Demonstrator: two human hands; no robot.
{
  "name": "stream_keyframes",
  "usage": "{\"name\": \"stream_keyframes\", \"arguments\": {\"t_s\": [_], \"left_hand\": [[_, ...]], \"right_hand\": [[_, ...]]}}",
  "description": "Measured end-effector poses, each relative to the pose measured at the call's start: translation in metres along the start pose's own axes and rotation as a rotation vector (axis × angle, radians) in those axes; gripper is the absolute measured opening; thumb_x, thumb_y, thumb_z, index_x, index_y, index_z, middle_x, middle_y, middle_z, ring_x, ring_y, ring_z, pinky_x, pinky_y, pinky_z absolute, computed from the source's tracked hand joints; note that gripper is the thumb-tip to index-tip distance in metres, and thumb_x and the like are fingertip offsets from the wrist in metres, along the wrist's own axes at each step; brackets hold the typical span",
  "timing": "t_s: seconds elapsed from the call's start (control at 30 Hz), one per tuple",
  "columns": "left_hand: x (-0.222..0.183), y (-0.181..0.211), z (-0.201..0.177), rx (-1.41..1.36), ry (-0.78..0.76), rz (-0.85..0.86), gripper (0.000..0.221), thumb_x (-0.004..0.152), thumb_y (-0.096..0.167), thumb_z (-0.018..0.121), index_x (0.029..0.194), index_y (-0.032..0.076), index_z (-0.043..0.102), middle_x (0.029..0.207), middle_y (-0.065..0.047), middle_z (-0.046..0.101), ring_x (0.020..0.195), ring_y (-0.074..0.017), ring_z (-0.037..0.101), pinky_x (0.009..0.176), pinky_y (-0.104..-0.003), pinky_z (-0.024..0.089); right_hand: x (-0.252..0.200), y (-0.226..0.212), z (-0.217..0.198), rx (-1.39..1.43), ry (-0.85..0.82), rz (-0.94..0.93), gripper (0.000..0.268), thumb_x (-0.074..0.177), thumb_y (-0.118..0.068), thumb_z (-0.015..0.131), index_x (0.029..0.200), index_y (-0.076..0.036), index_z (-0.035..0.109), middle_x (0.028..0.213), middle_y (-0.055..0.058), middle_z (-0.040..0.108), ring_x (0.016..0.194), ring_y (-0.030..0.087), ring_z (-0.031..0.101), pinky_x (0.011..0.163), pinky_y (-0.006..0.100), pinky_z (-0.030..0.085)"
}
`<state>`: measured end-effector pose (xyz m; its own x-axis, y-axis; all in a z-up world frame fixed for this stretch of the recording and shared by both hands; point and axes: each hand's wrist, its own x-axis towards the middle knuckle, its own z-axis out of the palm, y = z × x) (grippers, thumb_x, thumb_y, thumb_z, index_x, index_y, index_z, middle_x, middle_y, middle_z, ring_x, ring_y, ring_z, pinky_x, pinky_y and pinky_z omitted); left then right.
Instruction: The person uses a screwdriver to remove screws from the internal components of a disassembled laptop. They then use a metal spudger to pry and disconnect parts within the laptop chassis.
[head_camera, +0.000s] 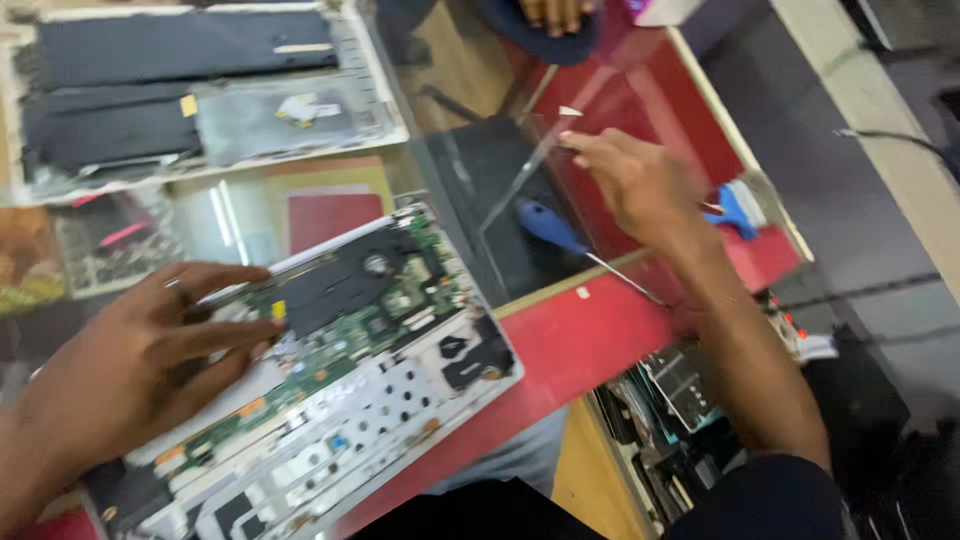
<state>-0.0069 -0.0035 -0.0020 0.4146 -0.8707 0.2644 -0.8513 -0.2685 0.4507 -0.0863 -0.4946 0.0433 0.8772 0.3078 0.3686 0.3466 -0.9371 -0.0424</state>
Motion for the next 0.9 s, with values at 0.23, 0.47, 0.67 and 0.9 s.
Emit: {"name": "stream_keyframes", "arguments": {"t_s": [0.23,0.47,0.67,0.9], "left_hand": [[-0.008,-0.012,0.012,0.070,0.076,-0.051,0.030,0.083,0.029,0.068,0.110,0.027,0.080,0.140,-0.009,0.066,0.114,-0.0327,0.068,0.075,-0.052,0.059],[-0.018,-0.027,0.020,0.137,-0.011,-0.128,0.037,0.080,0.030,0.069,0.117,0.036,0.076,0.149,-0.009,0.057,0.130,-0.0370,0.060,0.093,-0.059,0.066],[-0.011,-0.013,0.012,0.084,0.091,-0.015,0.028,0.083,0.029,0.069,0.109,0.025,0.080,0.140,-0.010,0.066,0.119,-0.0374,0.066,0.084,-0.057,0.057],[-0.007,-0.007,0.006,0.070,0.043,-0.065,0.029,0.083,0.028,0.069,0.111,0.027,0.080,0.140,-0.010,0.065,0.101,-0.0251,0.072,0.062,-0.045,0.058]], "right_hand": [[-0.032,0.043,0.048,-0.271,-0.005,0.086,0.024,0.109,-0.024,0.062,0.130,-0.016,0.072,0.091,0.009,0.057,0.057,0.037,0.058,0.043,0.051,0.046],[-0.023,0.039,0.054,-0.330,-0.012,0.176,0.019,0.107,-0.023,0.061,0.117,-0.012,0.072,0.093,0.010,0.067,0.080,0.034,0.066,0.057,0.051,0.055],[-0.024,0.035,0.050,-0.095,0.089,0.131,0.015,0.099,-0.017,0.078,0.107,-0.004,0.078,0.092,0.011,0.065,0.083,0.031,0.065,0.068,0.044,0.053],[-0.031,0.019,0.036,-0.023,0.117,0.121,0.025,0.100,-0.019,0.076,0.118,-0.001,0.075,0.098,0.017,0.063,0.091,0.034,0.060,0.082,0.045,0.047]]}}
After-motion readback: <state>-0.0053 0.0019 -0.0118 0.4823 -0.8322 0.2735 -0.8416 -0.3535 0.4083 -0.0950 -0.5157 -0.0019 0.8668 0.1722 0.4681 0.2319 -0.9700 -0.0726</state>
